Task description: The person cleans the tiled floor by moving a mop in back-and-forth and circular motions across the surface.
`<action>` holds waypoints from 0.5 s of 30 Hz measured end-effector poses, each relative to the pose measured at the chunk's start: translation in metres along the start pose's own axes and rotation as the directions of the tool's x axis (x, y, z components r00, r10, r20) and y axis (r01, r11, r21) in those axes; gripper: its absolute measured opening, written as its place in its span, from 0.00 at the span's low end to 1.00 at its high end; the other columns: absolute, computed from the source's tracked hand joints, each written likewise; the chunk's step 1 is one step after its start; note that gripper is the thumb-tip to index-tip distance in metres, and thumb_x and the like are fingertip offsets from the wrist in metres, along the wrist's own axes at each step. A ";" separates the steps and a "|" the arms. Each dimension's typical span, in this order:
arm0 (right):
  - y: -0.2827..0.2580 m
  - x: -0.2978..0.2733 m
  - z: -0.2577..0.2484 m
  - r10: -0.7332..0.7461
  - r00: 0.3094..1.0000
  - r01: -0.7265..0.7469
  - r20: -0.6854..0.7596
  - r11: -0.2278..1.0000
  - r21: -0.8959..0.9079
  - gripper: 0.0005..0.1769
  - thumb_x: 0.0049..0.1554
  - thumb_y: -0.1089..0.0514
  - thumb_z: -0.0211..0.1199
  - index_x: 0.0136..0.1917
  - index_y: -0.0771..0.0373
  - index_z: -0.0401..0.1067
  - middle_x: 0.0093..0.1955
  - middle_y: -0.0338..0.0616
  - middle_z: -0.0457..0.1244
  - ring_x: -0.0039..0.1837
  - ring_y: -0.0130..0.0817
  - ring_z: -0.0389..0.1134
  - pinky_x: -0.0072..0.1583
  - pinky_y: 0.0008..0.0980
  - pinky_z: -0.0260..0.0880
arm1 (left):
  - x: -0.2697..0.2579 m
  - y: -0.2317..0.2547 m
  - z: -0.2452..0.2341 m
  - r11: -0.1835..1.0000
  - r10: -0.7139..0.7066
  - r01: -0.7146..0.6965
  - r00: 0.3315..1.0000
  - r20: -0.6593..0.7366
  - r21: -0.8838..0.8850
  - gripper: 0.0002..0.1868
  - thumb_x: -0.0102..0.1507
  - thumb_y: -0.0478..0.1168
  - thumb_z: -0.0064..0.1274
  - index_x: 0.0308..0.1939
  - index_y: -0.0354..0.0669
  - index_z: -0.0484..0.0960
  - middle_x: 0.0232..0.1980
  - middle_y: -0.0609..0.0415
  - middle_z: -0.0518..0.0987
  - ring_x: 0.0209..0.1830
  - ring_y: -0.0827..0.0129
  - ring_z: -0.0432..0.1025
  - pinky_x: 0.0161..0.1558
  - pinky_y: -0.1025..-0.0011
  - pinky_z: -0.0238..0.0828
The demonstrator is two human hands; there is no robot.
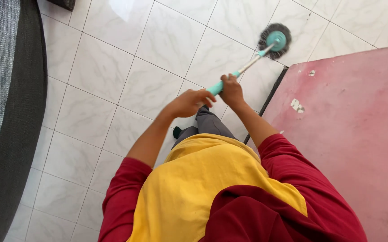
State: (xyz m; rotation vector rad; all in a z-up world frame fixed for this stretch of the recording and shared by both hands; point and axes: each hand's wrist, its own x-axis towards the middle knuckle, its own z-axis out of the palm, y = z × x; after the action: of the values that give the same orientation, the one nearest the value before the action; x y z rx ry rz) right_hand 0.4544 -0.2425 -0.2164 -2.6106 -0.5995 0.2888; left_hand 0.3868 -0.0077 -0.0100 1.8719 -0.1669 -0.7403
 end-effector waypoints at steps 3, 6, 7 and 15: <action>0.015 -0.026 0.026 0.153 0.988 -0.154 0.008 0.986 0.067 0.27 0.47 0.64 0.72 0.60 0.62 0.69 0.69 0.83 0.54 0.63 0.74 0.64 0.60 0.54 0.71 | 0.001 -0.013 0.037 1.000 -0.015 0.015 1.000 -0.008 0.020 0.28 0.56 0.18 0.38 0.51 0.48 0.81 0.52 0.54 0.84 0.52 0.60 0.77 0.47 0.62 0.74; 0.008 -0.043 0.053 0.105 0.992 -0.099 -0.064 0.990 0.099 0.25 0.49 0.66 0.71 0.59 0.57 0.70 0.69 0.86 0.52 0.65 0.78 0.62 0.61 0.55 0.71 | -0.026 -0.030 0.055 0.993 -0.002 0.009 0.998 -0.061 0.116 0.22 0.62 0.22 0.41 0.50 0.49 0.83 0.52 0.51 0.81 0.51 0.59 0.76 0.49 0.62 0.73; -0.001 -0.050 0.063 0.051 0.993 -0.040 -0.105 0.994 0.097 0.24 0.49 0.66 0.71 0.58 0.55 0.71 0.69 0.87 0.52 0.67 0.79 0.61 0.62 0.55 0.71 | -0.040 -0.034 0.059 0.996 0.020 -0.011 0.994 -0.106 0.086 0.21 0.63 0.22 0.41 0.50 0.49 0.83 0.53 0.51 0.81 0.51 0.59 0.76 0.51 0.63 0.73; -0.170 -0.076 0.080 -0.079 0.985 0.040 0.151 0.969 0.246 0.22 0.52 0.62 0.70 0.58 0.54 0.68 0.75 0.90 0.43 0.63 0.82 0.62 0.63 0.55 0.72 | -0.221 -0.021 0.049 1.000 -0.005 0.002 0.914 -0.405 -0.008 0.17 0.66 0.25 0.44 0.52 0.47 0.82 0.50 0.51 0.84 0.47 0.58 0.80 0.49 0.66 0.75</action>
State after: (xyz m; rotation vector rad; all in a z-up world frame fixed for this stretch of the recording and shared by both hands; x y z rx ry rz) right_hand 0.3017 -0.1100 -0.1995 -2.3452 -0.6524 0.5228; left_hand 0.1782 0.0594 0.0511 1.9755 0.1054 -0.3390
